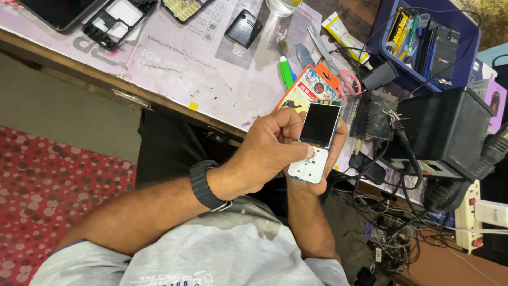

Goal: The person places a battery into a mobile phone, turns the phone over, and presses buttons on the front keypad.

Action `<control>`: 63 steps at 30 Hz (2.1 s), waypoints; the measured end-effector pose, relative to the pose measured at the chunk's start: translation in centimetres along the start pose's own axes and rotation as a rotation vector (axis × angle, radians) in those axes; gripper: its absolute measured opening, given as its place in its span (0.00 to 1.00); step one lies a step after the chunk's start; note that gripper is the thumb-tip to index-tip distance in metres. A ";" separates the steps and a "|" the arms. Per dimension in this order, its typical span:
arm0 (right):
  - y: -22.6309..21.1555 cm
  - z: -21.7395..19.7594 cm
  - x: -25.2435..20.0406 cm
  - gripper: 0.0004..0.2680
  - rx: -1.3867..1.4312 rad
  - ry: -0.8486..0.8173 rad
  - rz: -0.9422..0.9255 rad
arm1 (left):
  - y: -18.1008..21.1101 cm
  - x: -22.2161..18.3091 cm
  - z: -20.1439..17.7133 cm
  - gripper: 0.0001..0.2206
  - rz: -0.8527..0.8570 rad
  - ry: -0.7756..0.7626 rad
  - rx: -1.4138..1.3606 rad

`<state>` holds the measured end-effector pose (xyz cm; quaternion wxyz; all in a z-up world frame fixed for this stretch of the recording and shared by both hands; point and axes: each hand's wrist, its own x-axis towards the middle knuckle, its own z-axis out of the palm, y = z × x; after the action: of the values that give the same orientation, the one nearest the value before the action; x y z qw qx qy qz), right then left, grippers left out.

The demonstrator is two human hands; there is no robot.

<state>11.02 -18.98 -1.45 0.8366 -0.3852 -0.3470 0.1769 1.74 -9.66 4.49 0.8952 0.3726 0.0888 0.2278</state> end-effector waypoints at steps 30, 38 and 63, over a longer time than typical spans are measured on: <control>3.3 2.0 9.9 0.06 -0.268 -0.020 0.709 | 2.6 5.9 -9.8 0.15 0.606 0.239 0.678; 3.0 2.7 9.9 0.03 -0.240 0.023 0.754 | 2.4 5.9 -10.0 0.15 0.537 0.208 0.571; 3.9 3.4 9.3 0.03 -0.290 0.105 0.656 | 2.5 5.5 -9.5 0.15 0.621 0.203 0.682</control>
<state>14.89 -9.51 1.29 0.6887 -0.5991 -0.1832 0.3649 2.56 0.43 -0.45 0.5980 0.6303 0.1298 0.4778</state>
